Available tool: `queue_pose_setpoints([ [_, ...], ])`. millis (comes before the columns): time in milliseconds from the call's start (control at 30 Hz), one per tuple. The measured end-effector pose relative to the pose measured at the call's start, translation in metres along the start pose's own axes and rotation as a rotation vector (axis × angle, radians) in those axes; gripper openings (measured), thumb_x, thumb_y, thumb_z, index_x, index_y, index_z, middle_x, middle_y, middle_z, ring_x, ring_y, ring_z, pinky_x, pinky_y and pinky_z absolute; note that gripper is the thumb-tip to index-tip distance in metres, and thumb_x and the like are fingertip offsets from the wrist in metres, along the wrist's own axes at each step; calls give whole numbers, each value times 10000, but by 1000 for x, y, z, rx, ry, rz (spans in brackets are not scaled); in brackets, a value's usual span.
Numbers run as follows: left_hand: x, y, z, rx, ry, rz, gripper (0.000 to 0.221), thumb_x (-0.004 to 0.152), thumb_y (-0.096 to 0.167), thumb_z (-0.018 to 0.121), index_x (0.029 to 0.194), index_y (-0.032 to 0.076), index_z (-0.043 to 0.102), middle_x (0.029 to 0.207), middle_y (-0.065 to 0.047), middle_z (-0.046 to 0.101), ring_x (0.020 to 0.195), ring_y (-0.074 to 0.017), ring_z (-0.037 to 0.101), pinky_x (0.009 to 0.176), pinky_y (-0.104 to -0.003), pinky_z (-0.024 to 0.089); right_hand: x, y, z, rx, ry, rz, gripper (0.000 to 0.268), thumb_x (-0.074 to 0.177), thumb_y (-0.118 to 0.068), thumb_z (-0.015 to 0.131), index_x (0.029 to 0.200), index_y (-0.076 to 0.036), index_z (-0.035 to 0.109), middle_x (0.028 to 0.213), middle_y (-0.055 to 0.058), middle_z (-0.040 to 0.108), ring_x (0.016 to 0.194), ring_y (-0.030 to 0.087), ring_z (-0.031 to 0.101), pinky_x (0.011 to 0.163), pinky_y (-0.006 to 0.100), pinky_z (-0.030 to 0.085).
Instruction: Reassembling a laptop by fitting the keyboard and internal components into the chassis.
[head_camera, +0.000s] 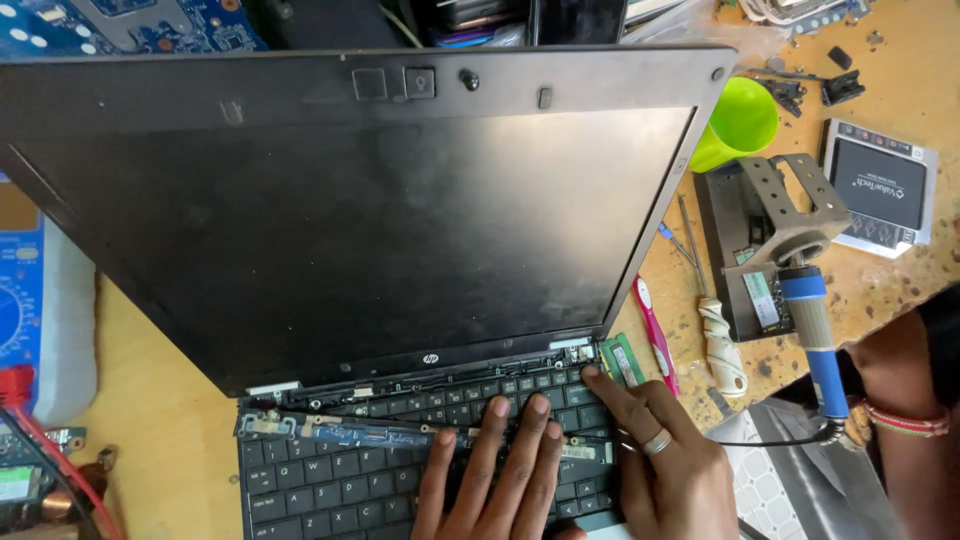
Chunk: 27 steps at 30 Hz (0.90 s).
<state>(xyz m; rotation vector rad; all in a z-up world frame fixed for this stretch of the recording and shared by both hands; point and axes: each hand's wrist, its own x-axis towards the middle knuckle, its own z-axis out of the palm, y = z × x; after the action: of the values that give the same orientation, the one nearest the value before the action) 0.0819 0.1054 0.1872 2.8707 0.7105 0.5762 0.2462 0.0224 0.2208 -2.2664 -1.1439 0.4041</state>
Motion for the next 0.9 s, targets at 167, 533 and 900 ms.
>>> queue_pose_setpoints([
  [167, 6, -2, -7, 39, 48, 15, 705, 1165, 551, 109, 1363, 185, 678, 1476, -11, 645, 1399, -263, 546, 1163, -513, 330, -2, 8, 9, -235, 6, -32, 733, 770, -42, 468, 1425, -344, 598, 1094, -70, 683, 574, 289, 610, 488, 369, 526],
  [533, -4, 1, -16, -31, -137, 9, 890, 892, 741, 591, 1535, 134, 491, 1682, -58, 383, 1546, -308, 322, 1212, -567, 234, -10, 3, -1, -156, -1, -99, 692, 829, -32, 503, 1464, -293, 595, 1045, -37, 695, 679, 237, 687, 544, 345, 536],
  [900, 0, 5, -33, -140, -156, -32, 814, 930, 629, 572, 1512, 65, 507, 1671, -100, 393, 1558, -327, 288, 1227, -574, 197, -10, -7, 4, -368, -42, -104, 773, 774, -44, 535, 1437, -439, 581, 1158, -38, 574, 702, 255, 698, 427, 451, 553],
])
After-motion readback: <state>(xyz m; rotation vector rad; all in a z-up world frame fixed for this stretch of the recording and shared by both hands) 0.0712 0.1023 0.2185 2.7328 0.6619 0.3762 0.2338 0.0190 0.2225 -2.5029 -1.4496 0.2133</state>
